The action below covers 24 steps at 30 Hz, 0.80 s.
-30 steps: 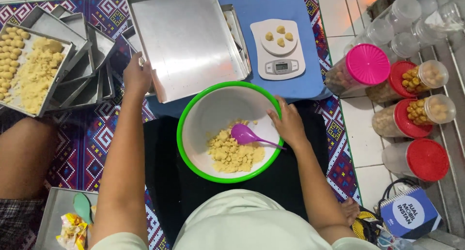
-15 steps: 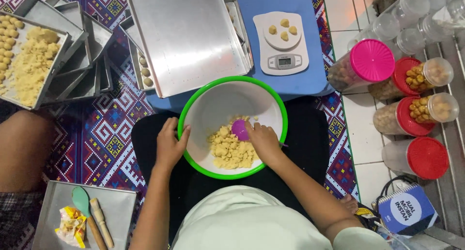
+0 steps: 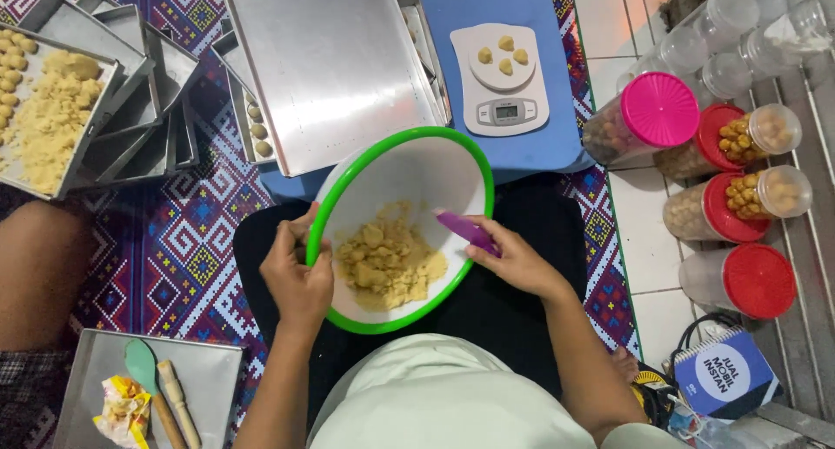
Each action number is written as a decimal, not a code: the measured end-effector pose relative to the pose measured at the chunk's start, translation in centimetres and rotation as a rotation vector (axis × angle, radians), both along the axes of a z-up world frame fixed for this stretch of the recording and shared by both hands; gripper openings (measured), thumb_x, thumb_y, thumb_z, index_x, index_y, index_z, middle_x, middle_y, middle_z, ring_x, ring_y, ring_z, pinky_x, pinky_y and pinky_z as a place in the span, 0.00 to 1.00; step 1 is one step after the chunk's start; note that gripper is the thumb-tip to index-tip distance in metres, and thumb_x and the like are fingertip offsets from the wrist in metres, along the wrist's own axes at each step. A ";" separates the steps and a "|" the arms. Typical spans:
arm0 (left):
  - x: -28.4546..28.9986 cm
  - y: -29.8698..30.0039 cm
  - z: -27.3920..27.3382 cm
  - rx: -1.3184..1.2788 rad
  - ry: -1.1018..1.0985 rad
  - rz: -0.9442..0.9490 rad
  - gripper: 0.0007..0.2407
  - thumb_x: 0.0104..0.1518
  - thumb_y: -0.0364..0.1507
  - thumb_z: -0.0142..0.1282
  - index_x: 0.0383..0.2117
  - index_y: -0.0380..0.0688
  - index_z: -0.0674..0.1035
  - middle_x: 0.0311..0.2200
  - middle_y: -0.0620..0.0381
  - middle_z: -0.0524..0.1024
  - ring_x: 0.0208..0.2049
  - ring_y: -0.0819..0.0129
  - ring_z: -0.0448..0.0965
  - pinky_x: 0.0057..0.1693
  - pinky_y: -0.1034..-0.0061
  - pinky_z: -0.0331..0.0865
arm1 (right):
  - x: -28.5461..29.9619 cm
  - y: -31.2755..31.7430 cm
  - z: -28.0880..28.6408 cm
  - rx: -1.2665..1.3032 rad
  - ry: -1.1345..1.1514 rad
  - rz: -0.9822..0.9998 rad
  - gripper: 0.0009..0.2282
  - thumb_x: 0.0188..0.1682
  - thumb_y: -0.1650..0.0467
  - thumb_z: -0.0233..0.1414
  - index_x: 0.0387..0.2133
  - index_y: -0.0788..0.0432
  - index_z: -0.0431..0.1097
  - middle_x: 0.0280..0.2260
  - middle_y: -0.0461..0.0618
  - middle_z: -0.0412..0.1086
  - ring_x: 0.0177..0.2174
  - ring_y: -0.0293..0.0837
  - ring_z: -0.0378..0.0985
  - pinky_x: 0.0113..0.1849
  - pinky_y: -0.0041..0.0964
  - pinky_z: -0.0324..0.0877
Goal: Shaping dough into small balls, weighing them on a digital scale for consistency, and arranging them on baking trays.
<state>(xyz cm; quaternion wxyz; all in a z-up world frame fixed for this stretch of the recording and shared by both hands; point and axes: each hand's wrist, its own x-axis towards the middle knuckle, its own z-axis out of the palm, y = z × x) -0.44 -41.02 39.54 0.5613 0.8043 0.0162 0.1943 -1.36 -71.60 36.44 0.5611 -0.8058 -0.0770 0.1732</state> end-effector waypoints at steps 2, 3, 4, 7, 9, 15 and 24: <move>-0.3 0.4 2.4 0.005 -0.015 0.005 0.08 0.48 0.12 0.54 0.24 0.37 0.69 0.45 0.40 0.82 0.22 0.56 0.81 0.25 0.73 0.65 | 0.3 -0.4 0.1 0.142 -0.026 -0.085 0.22 0.50 0.70 0.57 0.58 0.66 0.65 0.48 0.72 0.72 0.51 0.62 0.73 0.52 0.61 0.67; -0.6 0.7 3.6 -0.021 -0.018 0.018 0.08 0.49 0.12 0.55 0.27 0.35 0.69 0.44 0.36 0.81 0.27 0.58 0.79 0.29 0.67 0.67 | 0.5 -0.9 -0.2 0.206 0.059 -0.104 0.18 0.50 0.71 0.57 0.53 0.63 0.68 0.34 0.58 0.70 0.32 0.46 0.67 0.33 0.43 0.64; -0.8 1.0 4.8 -0.048 -0.021 0.032 0.08 0.50 0.13 0.55 0.29 0.33 0.69 0.43 0.33 0.80 0.32 0.59 0.78 0.32 0.62 0.69 | 0.7 -1.4 -0.6 0.269 0.143 -0.124 0.14 0.50 0.71 0.57 0.49 0.61 0.71 0.19 0.44 0.68 0.14 0.29 0.62 0.15 0.25 0.62; 0.3 4.5 4.7 -0.116 -0.101 0.054 0.13 0.47 0.12 0.61 0.33 0.37 0.68 0.43 0.36 0.79 0.38 0.57 0.80 0.40 0.68 0.74 | 1.6 -1.1 1.4 0.408 0.126 -0.133 0.08 0.52 0.73 0.53 0.44 0.60 0.71 0.17 0.46 0.66 0.11 0.29 0.60 0.11 0.23 0.58; 1.6 4.4 8.1 -0.052 -0.152 0.032 0.14 0.48 0.11 0.56 0.38 0.34 0.66 0.45 0.37 0.76 0.41 0.57 0.77 0.47 0.69 0.73 | 2.7 -1.4 2.1 0.497 0.199 -0.146 0.12 0.51 0.73 0.55 0.48 0.62 0.68 0.20 0.47 0.66 0.13 0.30 0.58 0.13 0.22 0.54; 13.1 3.3 9.3 0.212 -0.641 -0.025 0.13 0.44 0.05 0.47 0.32 0.30 0.66 0.52 0.38 0.78 0.21 0.68 0.64 0.26 0.79 0.57 | 7.8 0.5 2.3 0.554 0.146 -0.258 0.16 0.51 0.71 0.54 0.51 0.63 0.62 0.22 0.43 0.65 0.14 0.31 0.58 0.14 0.21 0.55; 27.0 3.8 1.5 0.806 -1.036 0.123 0.12 0.63 0.18 0.51 0.21 0.46 0.72 0.55 0.63 0.80 0.15 0.86 0.66 0.22 0.86 0.61 | 13.3 2.3 -2.6 0.689 0.220 -0.413 0.10 0.53 0.72 0.53 0.45 0.62 0.61 0.23 0.45 0.66 0.14 0.28 0.56 0.14 0.21 0.52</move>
